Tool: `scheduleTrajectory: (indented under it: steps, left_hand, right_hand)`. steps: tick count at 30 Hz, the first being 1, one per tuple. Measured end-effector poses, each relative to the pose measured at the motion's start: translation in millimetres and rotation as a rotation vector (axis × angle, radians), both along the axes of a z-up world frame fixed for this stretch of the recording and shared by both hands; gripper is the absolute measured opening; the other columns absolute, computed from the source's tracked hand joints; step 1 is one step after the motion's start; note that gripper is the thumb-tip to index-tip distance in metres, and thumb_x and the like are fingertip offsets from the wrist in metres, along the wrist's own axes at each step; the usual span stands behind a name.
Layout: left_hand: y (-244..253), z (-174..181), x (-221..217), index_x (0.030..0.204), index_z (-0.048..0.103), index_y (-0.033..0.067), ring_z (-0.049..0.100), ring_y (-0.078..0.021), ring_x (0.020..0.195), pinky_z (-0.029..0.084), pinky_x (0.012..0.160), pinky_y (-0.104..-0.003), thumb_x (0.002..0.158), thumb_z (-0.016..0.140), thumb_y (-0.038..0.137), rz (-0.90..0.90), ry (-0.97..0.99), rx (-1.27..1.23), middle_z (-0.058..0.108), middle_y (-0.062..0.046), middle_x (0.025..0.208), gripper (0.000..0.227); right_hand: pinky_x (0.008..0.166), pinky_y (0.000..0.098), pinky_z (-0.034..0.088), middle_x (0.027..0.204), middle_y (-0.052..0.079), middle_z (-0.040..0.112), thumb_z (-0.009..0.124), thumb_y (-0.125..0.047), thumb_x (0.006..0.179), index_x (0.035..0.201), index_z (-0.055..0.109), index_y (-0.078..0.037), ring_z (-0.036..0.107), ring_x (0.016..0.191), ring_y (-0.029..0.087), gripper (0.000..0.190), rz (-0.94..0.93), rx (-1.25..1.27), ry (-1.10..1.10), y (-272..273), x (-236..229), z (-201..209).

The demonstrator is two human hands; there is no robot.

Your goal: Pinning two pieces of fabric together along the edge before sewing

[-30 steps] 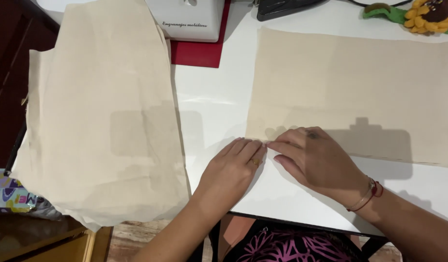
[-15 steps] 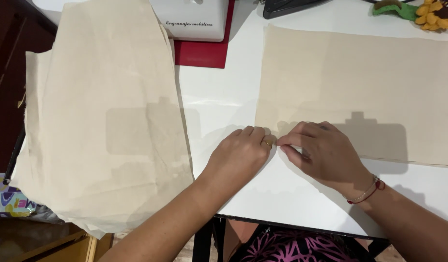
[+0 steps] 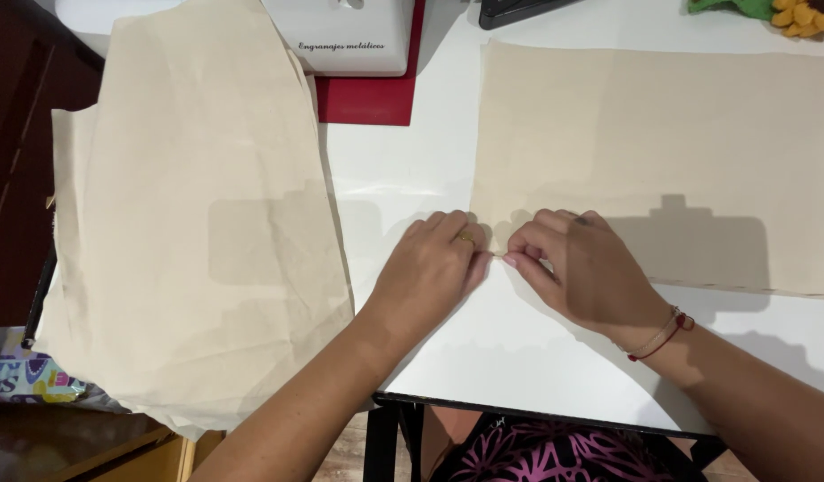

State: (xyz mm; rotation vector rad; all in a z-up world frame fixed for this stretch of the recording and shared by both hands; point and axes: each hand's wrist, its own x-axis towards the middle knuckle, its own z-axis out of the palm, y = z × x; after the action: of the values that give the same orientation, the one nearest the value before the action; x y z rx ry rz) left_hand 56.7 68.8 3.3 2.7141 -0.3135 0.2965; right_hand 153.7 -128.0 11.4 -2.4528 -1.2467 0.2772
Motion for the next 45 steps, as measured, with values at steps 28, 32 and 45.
scheduleTrajectory:
  steps: [28, 32, 45]
  left_hand:
    - [-25, -11, -37, 0.111, 0.074, -0.0019, 0.066, -0.0330, 0.097, 0.050, 0.079, -0.043, 0.091, 0.068, 0.004, 0.012, -0.202, 0.368, 0.072, -0.020, 0.101, 0.022]
    - [-43, 2, -43, 0.131, 0.067, 0.0042, 0.066, -0.0210, 0.094, 0.053, 0.076, -0.032, 0.092, 0.065, 0.014, 0.118, -0.212, 0.583, 0.074, -0.014, 0.116, 0.040]
    - [-81, -5, -41, 0.153, 0.051, 0.0164, 0.063, -0.0266, 0.118, 0.045, 0.075, -0.029, 0.106, 0.035, 0.063, 0.246, -0.035, 0.823, 0.071, -0.015, 0.122, 0.068]
  right_hand:
    - [0.071, 0.0345, 0.054, 0.068, -0.004, 0.061, 0.073, -0.026, 0.088, 0.073, 0.065, -0.019, 0.071, 0.074, 0.018, 0.019, -0.108, -0.003, 0.067, 9, 1, 6]
    - [0.070, 0.0340, 0.051, 0.074, -0.004, 0.068, 0.073, -0.033, 0.092, 0.087, 0.070, -0.017, 0.063, 0.064, 0.016, 0.018, -0.024, 0.091, -0.029, -11, 2, -4]
    - [0.081, 0.0354, 0.047, 0.072, -0.010, 0.063, 0.066, -0.046, 0.096, 0.077, 0.062, -0.020, 0.059, 0.064, 0.015, 0.032, -0.070, -0.059, -0.138, -44, 17, -14]
